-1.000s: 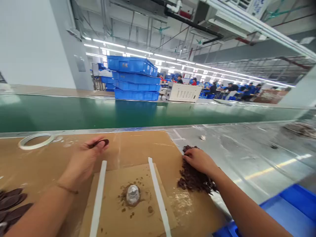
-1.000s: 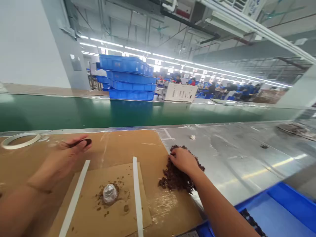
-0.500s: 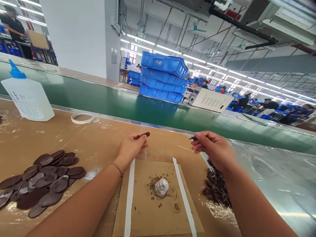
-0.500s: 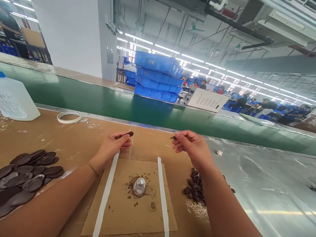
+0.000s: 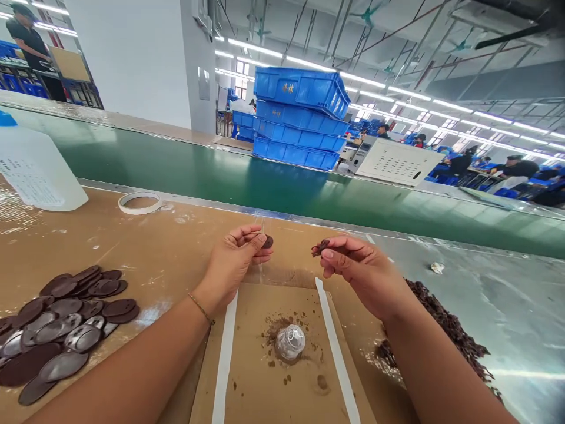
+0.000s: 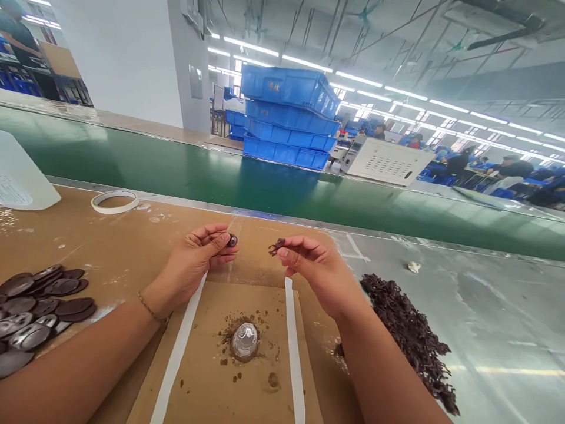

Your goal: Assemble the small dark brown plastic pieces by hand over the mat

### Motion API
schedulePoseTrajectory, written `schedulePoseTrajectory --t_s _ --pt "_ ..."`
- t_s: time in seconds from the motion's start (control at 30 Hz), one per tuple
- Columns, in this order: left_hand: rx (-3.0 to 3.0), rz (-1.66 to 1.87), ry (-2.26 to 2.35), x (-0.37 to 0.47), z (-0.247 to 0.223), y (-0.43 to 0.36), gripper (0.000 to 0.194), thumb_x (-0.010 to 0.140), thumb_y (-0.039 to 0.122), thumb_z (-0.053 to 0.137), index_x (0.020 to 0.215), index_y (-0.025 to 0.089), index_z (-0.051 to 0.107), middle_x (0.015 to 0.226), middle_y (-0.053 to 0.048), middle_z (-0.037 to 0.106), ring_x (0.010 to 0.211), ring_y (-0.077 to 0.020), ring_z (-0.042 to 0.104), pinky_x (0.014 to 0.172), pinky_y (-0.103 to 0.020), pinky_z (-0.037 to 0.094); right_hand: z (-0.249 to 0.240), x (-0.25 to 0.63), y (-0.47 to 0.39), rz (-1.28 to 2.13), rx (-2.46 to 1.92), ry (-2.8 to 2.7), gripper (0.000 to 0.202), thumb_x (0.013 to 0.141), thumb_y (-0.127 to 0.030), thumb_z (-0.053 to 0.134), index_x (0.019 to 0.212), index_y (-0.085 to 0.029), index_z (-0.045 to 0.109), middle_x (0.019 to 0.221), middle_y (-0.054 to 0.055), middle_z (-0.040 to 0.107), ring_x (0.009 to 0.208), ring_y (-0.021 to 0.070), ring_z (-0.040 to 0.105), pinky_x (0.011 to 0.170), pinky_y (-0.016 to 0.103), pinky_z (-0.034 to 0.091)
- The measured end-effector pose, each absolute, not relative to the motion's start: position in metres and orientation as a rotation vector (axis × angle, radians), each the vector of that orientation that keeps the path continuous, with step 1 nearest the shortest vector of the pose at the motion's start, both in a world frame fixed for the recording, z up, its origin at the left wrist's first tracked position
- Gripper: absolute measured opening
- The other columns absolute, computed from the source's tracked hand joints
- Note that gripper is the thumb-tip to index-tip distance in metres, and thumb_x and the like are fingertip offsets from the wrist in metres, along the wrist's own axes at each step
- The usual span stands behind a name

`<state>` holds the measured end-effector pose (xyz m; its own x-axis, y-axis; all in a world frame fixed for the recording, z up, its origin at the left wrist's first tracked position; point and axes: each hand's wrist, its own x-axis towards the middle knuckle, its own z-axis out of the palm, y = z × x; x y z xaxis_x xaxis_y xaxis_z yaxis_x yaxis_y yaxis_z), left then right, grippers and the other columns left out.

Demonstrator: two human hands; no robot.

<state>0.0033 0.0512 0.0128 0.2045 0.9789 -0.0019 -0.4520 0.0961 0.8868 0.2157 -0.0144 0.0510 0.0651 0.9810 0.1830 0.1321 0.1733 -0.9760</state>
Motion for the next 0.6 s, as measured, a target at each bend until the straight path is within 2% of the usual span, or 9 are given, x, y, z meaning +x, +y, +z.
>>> schedulePoseTrajectory --t_s 0.1,0.2,0.37,0.6 --pt "0.932 1.187 0.76 0.005 0.015 0.047 0.037 0.071 0.028 0.081 0.098 0.014 0.061 0.082 -0.006 0.071 0.069 -0.0156 0.068 0.07 -0.031 0.058 0.054 0.214 -0.024 0.986 -1.199 -1.341 0.02 0.071 -0.033 0.084 0.085 -0.022 0.075 0.083 0.002 0.072 0.058 0.0101 0.056 0.059 0.026 0.052" --pt "0.949 1.204 0.781 0.006 0.016 0.046 0.036 0.069 0.026 0.082 0.097 0.013 0.063 0.077 -0.002 0.068 0.061 -0.0095 0.06 0.063 -0.024 0.053 0.062 0.206 -0.036 1.036 -1.182 -1.419 0.015 0.073 -0.03 0.082 0.083 -0.022 0.074 0.079 0.001 0.071 0.057 0.0103 0.057 0.057 0.025 0.051" --pt "1.015 1.263 0.841 0.004 0.012 0.048 0.028 0.069 0.022 0.078 0.095 0.014 0.069 0.084 -0.001 0.066 0.061 -0.0067 0.053 0.061 -0.021 0.046 0.068 0.19 -0.053 0.989 -1.279 -1.72 0.009 0.078 -0.03 0.077 0.078 -0.022 0.074 0.074 0.002 0.07 0.066 0.0149 0.062 0.058 0.025 0.05" --pt "0.983 1.252 0.911 0.004 0.011 0.053 0.012 0.073 0.021 0.071 0.081 0.014 0.068 0.072 0.0 0.061 0.054 -0.0064 0.046 0.055 -0.021 0.04 0.067 0.18 -0.061 1.035 -1.471 -1.967 0.022 0.083 -0.032 0.066 0.065 -0.021 0.066 0.058 0.001 0.061 0.052 0.0131 0.052 0.046 0.024 0.04"
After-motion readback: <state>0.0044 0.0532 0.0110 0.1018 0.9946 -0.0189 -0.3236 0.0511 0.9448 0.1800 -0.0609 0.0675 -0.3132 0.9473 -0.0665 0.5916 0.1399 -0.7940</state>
